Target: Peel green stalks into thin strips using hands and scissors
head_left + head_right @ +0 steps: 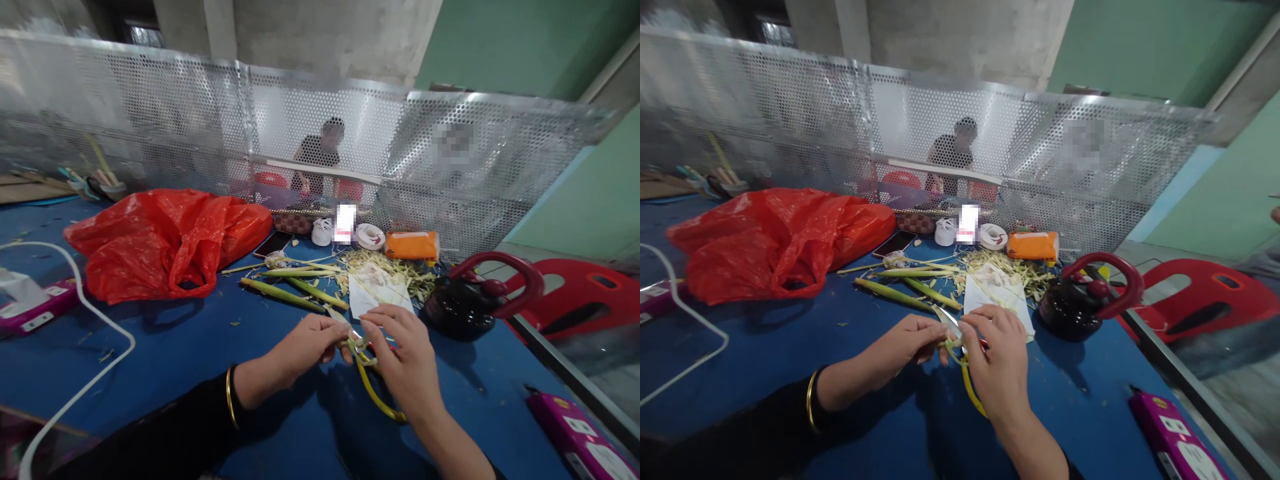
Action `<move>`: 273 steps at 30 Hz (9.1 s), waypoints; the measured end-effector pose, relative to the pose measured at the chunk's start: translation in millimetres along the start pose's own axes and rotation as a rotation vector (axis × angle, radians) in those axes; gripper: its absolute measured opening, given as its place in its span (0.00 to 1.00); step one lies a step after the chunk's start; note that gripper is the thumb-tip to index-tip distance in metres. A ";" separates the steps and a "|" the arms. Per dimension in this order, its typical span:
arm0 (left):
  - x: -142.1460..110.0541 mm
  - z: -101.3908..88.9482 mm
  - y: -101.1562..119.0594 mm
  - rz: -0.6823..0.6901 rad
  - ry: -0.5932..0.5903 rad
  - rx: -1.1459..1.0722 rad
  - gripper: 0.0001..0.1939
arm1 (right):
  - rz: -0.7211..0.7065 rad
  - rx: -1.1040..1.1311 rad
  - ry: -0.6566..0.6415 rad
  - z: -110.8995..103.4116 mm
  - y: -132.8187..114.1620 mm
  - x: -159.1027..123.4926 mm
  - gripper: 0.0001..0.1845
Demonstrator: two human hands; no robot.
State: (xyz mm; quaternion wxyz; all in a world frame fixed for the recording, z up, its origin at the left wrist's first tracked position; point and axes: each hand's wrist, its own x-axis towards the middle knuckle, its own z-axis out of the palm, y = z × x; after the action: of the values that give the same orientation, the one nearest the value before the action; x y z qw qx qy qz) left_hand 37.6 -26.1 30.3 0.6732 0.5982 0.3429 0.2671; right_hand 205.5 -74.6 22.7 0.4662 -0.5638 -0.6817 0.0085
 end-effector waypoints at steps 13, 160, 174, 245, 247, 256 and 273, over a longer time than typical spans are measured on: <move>-1.5 1.4 -7.6 0.036 -0.045 0.194 0.16 | 0.612 0.587 -0.242 5.8 -12.7 1.5 0.11; 23.5 -25.4 -2.2 0.011 0.183 -0.147 0.13 | 0.775 0.911 -0.160 35.6 3.8 48.0 0.13; 23.3 -25.3 -5.9 -0.041 0.200 -0.136 0.18 | 0.679 0.784 -0.011 30.2 12.4 57.3 0.12; 22.2 -25.0 0.4 -0.176 0.222 -0.564 0.11 | -0.828 -0.449 -0.243 39.2 5.6 30.3 0.15; 22.0 -25.2 0.0 -0.185 0.222 -0.558 0.11 | -0.850 -0.465 -0.248 39.5 5.8 29.9 0.16; 24.3 -24.1 -5.1 -0.132 0.218 -0.573 0.09 | -0.701 -0.320 -0.155 38.7 0.8 29.8 0.13; 20.2 -23.0 -0.2 -0.130 0.193 -0.462 0.09 | 0.176 0.252 -0.123 43.6 6.9 36.3 0.13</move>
State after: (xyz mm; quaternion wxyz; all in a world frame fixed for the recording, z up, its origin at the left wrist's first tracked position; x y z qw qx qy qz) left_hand 32.2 3.7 26.0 0.7719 0.3772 0.3730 0.3503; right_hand 185.2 -21.4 17.0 0.4880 -0.5568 -0.6505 0.1693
